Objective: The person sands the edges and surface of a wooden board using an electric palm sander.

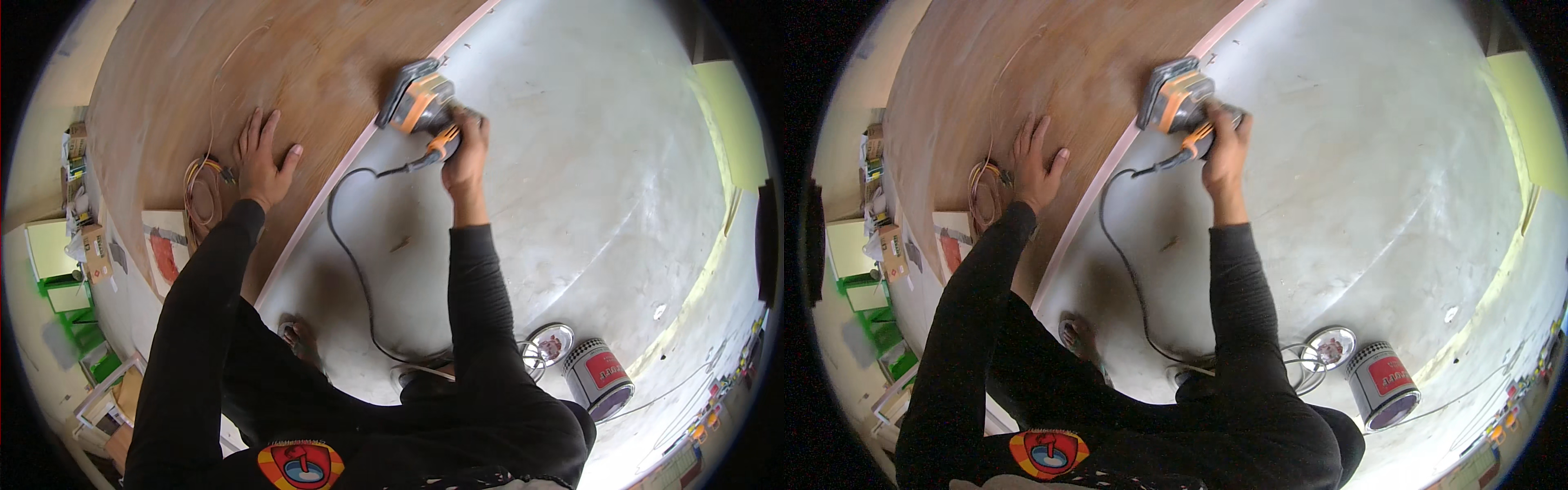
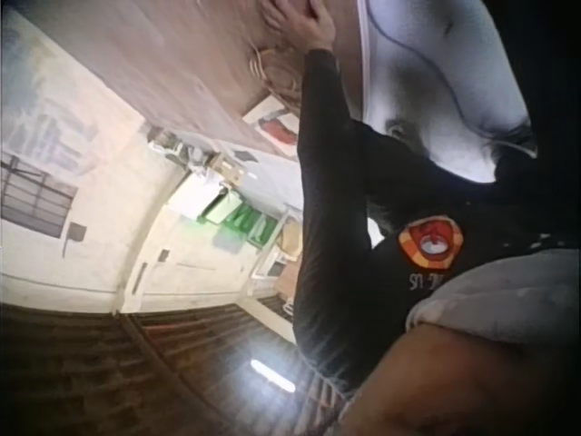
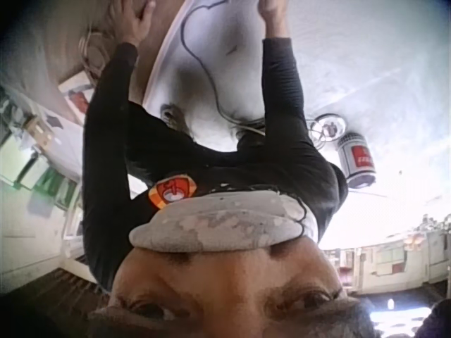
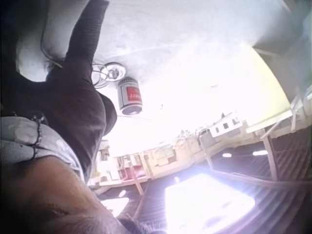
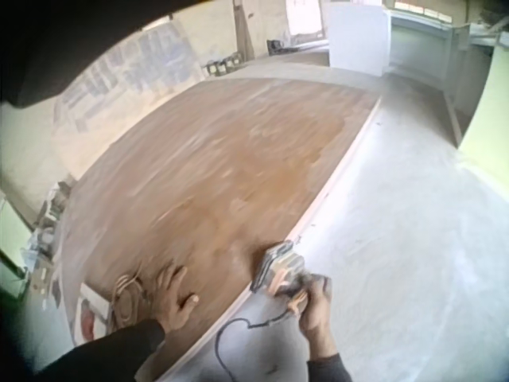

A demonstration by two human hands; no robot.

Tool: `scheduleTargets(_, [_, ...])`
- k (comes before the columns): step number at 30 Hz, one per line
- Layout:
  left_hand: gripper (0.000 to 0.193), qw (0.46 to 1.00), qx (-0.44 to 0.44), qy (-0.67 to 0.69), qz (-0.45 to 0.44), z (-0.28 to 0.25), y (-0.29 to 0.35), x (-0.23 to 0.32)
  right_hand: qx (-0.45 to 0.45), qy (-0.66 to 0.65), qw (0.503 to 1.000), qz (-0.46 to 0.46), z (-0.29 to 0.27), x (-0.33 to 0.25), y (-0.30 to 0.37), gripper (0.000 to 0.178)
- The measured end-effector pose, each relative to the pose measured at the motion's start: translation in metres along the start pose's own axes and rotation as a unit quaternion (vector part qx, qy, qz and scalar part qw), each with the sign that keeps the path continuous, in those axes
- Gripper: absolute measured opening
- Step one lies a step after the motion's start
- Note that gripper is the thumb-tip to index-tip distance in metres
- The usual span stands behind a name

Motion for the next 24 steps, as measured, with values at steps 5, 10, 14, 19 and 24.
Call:
scheduleTargets(5, [0.073, 1.000, 0.004, -0.017, 0.009, 0.001, 0.002, 0.000, 0.031, 0.010, 0.999, 0.016, -0.001, -0.003, -0.005, 0.031])
scheduleTargets(10, [0.073, 1.000, 0.007, -0.009, 0.003, 0.002, 0.000, 0.003, 0.015, 0.029, 0.999, -0.003, -0.007, -0.031, -0.063, 0.035])
scheduleTargets(14, [0.073, 1.000, 0.008, -0.016, 0.007, 0.005, -0.001, 0.000, 0.006, 0.014, 1.000, 0.006, -0.007, -0.019, -0.054, 0.035])
scheduleTargets(19, [0.072, 1.000, 0.006, -0.008, 0.006, 0.002, -0.001, -0.001, 0.042, 0.006, 0.998, 0.055, 0.006, 0.003, 0.017, 0.038])
scheduleTargets(24, [0.072, 1.000, 0.009, 0.015, 0.004, 0.002, 0.001, -0.003, 0.065, -0.005, 0.997, 0.052, 0.005, -0.002, 0.007, 0.037])
Point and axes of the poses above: each hand's wrist, its own y-axis away from the middle knuckle, its own z-axis out of the palm, x = y × z, the point moved 6 cm from there along -y, towards the middle knuckle
